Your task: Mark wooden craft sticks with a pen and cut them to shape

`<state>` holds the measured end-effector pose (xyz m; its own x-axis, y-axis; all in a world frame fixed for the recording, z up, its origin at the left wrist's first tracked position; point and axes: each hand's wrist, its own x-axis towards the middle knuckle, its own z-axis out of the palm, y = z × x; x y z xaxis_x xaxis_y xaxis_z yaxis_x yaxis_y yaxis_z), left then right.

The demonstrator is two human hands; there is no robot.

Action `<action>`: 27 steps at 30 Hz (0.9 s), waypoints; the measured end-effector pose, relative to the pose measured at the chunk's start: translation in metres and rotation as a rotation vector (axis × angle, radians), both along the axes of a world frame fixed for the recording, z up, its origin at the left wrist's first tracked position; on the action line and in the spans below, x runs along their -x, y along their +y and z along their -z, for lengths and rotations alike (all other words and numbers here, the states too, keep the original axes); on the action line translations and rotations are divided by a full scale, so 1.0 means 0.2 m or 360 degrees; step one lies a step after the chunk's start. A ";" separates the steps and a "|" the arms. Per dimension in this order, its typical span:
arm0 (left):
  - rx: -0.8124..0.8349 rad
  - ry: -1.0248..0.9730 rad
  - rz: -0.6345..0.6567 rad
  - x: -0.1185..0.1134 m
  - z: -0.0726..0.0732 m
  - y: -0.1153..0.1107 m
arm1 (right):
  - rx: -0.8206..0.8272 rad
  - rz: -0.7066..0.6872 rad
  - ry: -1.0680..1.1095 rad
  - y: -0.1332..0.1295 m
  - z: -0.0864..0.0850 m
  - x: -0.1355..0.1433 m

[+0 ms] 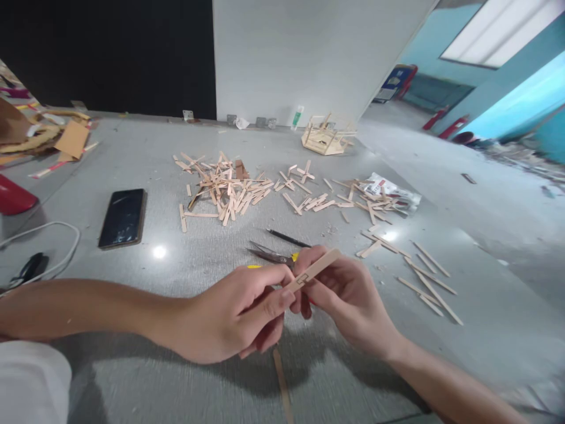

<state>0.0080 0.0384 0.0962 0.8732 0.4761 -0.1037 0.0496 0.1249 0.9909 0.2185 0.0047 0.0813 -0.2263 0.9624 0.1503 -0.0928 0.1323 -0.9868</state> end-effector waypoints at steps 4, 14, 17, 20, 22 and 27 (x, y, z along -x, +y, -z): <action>-0.0018 -0.0029 -0.0051 0.00 0.00 0.00 | -0.0047 0.0218 -0.0314 0.05 0.03 -0.03; -0.0244 0.0091 -0.0158 0.03 -0.07 0.04 | -0.0832 0.0487 -0.1714 0.21 0.22 -0.20; -0.0463 0.0223 -0.0228 0.03 -0.11 0.10 | -0.1020 0.0061 -0.1679 0.21 0.25 -0.19; -0.0610 0.0287 -0.0260 0.03 -0.14 0.16 | -0.1122 -0.0182 -0.1700 0.20 0.28 -0.16; -0.0647 0.0267 -0.0282 0.03 -0.15 0.20 | -0.1124 -0.0210 -0.1798 0.18 0.29 -0.14; -0.0551 0.0328 -0.0384 0.02 -0.14 0.26 | -0.0951 -0.0189 -0.2031 0.14 0.26 -0.13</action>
<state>0.0031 0.0906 0.1238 0.7114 0.7000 -0.0627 0.2600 -0.1793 0.9488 0.2437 0.0333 0.0300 -0.5886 0.7932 0.1559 0.7680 0.6089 -0.1985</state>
